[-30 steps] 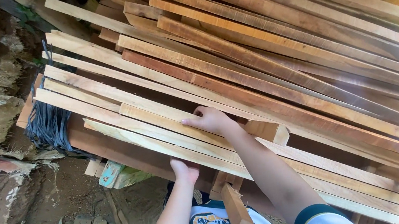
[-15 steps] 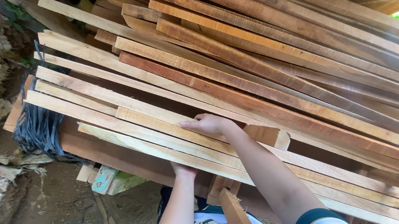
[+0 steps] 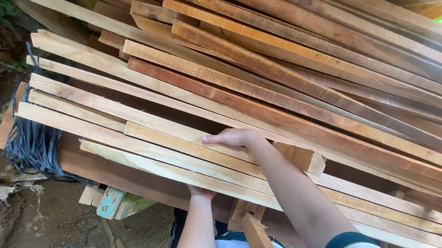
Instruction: The person arranges thin wooden planks into a neat stack on a wooden surface. They align the planks by hand and then secure the bundle with a black strap, wrapping and tightening it around the stack.
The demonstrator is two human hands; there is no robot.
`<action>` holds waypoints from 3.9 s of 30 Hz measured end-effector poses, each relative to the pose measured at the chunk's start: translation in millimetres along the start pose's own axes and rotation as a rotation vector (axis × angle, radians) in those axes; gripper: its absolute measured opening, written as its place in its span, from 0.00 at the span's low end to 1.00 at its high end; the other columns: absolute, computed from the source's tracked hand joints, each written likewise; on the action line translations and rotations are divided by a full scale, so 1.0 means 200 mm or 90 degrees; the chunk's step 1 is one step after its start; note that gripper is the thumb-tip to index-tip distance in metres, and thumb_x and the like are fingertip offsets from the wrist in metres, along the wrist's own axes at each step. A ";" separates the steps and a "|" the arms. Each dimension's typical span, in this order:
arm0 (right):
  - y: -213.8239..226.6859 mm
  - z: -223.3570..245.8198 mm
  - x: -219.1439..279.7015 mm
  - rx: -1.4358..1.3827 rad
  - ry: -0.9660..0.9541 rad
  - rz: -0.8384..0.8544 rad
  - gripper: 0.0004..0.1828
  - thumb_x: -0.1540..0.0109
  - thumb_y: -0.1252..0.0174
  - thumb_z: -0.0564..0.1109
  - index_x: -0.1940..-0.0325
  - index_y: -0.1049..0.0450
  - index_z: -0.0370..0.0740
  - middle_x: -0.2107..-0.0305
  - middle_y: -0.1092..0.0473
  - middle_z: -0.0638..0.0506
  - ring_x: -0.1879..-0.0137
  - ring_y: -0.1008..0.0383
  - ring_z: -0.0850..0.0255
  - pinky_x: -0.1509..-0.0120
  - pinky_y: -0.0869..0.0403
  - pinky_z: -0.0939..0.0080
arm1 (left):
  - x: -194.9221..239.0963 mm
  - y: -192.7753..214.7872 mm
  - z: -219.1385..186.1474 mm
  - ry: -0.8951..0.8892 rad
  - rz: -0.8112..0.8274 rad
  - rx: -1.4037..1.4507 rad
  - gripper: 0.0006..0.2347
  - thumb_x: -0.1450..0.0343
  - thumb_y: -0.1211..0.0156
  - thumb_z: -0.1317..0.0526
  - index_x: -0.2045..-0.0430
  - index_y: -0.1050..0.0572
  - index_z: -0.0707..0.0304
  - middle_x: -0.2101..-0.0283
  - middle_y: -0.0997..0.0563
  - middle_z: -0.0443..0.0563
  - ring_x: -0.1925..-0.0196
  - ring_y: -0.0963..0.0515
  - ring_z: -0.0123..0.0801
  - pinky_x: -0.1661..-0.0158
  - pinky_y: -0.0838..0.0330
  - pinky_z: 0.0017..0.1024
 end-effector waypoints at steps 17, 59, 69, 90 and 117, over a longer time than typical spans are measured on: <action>-0.01 -0.01 -0.07 -0.004 -0.006 0.001 0.52 0.54 0.41 0.84 0.37 0.24 0.50 0.40 0.28 0.42 0.30 0.32 0.46 0.27 0.33 0.49 | 0.16 0.05 -0.11 -0.020 -0.001 -0.006 0.35 0.32 0.58 0.30 0.35 0.42 0.51 0.32 0.42 0.57 0.33 0.39 0.49 0.35 0.42 0.48; -0.51 -0.44 0.43 0.531 0.458 -0.709 0.44 0.50 0.35 0.73 0.33 0.32 0.59 0.28 0.44 0.55 0.20 0.55 0.45 0.21 0.59 0.32 | 0.69 -0.33 0.19 -0.163 0.082 -0.140 0.44 0.31 0.69 0.24 0.24 0.61 0.48 0.21 0.65 0.53 0.20 0.62 0.53 0.26 0.61 0.59; -0.58 -0.49 0.56 0.452 0.545 -0.690 0.21 0.41 0.35 0.59 0.55 0.30 0.45 0.34 0.35 0.52 0.23 0.44 0.49 0.22 0.52 0.33 | 0.91 -0.35 0.06 -0.360 0.028 -0.288 0.34 0.22 0.49 0.44 0.26 0.55 0.61 0.24 0.55 0.70 0.22 0.55 0.64 0.32 0.52 0.70; -0.59 -0.56 0.45 0.589 0.274 -0.669 0.49 0.43 0.41 0.72 0.23 0.45 0.53 0.25 0.51 0.51 0.18 0.60 0.46 0.19 0.58 0.36 | 0.60 -0.26 -0.02 -0.382 0.032 -0.504 0.42 0.22 0.53 0.40 0.29 0.65 0.80 0.26 0.62 0.82 0.22 0.59 0.67 0.27 0.54 0.57; -0.39 -0.06 0.34 0.483 0.476 -0.638 0.24 0.39 0.40 0.63 0.43 0.27 0.53 0.44 0.31 0.58 0.36 0.30 0.53 0.40 0.26 0.51 | 0.49 -0.06 -0.58 -0.218 0.182 -0.670 0.36 0.25 0.40 0.45 0.30 0.49 0.74 0.28 0.41 0.72 0.30 0.35 0.63 0.36 0.41 0.59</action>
Point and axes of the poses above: each hand's wrist, its own x-axis away from the middle knuckle, its own y-axis out of the back of the hand, z = x × y, the point moved 6 cm from there along -x, towards the middle knuckle
